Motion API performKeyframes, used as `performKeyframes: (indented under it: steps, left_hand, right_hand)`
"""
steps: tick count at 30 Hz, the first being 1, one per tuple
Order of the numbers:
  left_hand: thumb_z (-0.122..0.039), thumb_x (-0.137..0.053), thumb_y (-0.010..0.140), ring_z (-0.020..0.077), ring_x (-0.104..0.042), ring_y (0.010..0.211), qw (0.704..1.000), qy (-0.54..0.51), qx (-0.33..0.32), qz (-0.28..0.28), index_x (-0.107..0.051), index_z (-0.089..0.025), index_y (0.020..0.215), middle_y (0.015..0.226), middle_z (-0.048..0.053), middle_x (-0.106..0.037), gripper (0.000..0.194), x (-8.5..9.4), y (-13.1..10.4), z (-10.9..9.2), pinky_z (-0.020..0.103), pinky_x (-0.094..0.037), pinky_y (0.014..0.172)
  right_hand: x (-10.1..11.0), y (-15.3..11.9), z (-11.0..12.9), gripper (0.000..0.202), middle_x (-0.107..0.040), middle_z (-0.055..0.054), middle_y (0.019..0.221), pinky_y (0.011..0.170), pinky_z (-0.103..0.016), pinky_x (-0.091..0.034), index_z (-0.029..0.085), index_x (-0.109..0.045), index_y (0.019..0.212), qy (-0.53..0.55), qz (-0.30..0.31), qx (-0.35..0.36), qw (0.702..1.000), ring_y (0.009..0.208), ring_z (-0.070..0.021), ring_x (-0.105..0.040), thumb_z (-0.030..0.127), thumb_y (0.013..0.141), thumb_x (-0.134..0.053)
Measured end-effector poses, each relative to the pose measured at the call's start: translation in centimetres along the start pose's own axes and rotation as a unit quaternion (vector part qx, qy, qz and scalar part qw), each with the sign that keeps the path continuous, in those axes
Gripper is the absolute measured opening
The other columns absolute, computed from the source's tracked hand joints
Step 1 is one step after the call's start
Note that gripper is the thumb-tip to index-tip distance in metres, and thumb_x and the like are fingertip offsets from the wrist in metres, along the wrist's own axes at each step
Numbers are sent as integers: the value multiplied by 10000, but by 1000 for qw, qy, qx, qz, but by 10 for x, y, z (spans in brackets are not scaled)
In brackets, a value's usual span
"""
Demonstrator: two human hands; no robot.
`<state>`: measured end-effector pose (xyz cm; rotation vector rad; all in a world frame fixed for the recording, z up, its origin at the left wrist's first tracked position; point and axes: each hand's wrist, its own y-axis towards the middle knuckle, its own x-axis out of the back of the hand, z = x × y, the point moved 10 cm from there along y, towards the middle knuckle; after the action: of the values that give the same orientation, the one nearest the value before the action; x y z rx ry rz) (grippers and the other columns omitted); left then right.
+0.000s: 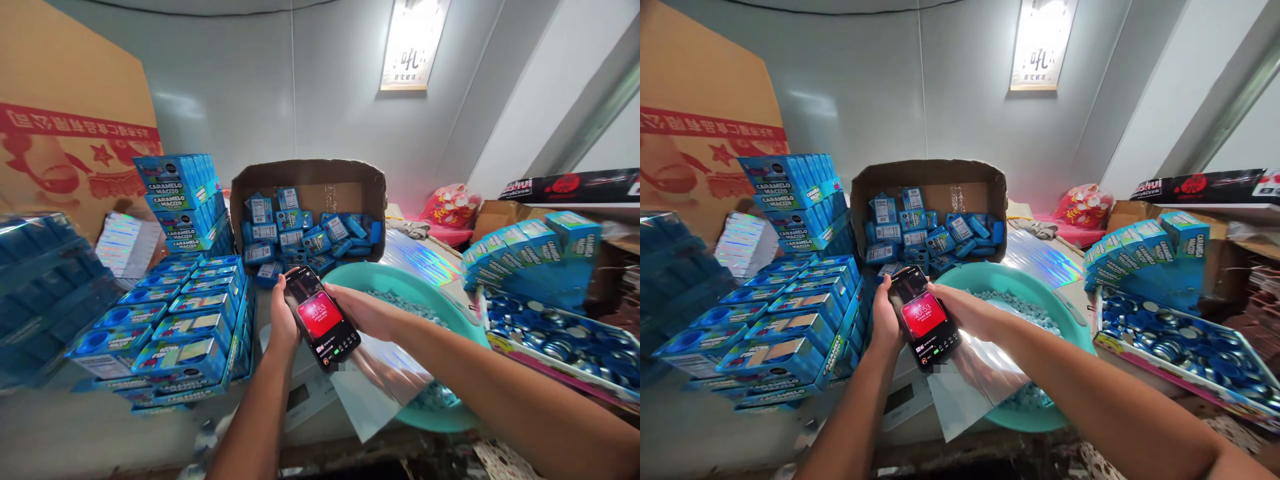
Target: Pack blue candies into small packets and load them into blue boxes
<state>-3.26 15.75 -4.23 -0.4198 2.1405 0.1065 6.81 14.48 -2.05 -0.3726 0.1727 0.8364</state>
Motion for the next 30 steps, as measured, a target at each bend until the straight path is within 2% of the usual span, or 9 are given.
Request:
performKeyframes:
  steps: [17, 23, 30]
  left_hand:
    - [-471, -620, 832, 278, -708, 957, 1000, -3, 8, -5, -660, -176, 1046, 905, 77, -739, 366, -1, -1, 0, 402, -542, 854]
    - [-459, -590, 864, 274, -712, 936, 1000, -11, 5, -9, -667, -169, 1050, 841, 70, -729, 353, -1, -2, -1, 406, -545, 855]
    - [-461, -582, 869, 268, -712, 942, 1000, -3, 4, -12, -664, -170, 1062, 878, 79, -739, 359, 1, -1, 0, 395, -548, 849]
  right_hand:
    - [-1, 0, 1, 439, -747, -54, 1033, 815, -265, -523, 178, -566, 1352, 4, 4, 3, 1000, 841, -173, -698, 424, 1033, -392]
    - [1, 3, -1, 445, -750, -55, 1020, 900, -290, -512, 182, -594, 1325, -1, 18, 12, 1000, 879, -182, -699, 451, 1026, -404]
    - [1, 4, -2, 459, -747, -65, 1052, 986, -335, -492, 172, -593, 1321, -2, 26, 19, 999, 918, -202, -701, 467, 1019, -415]
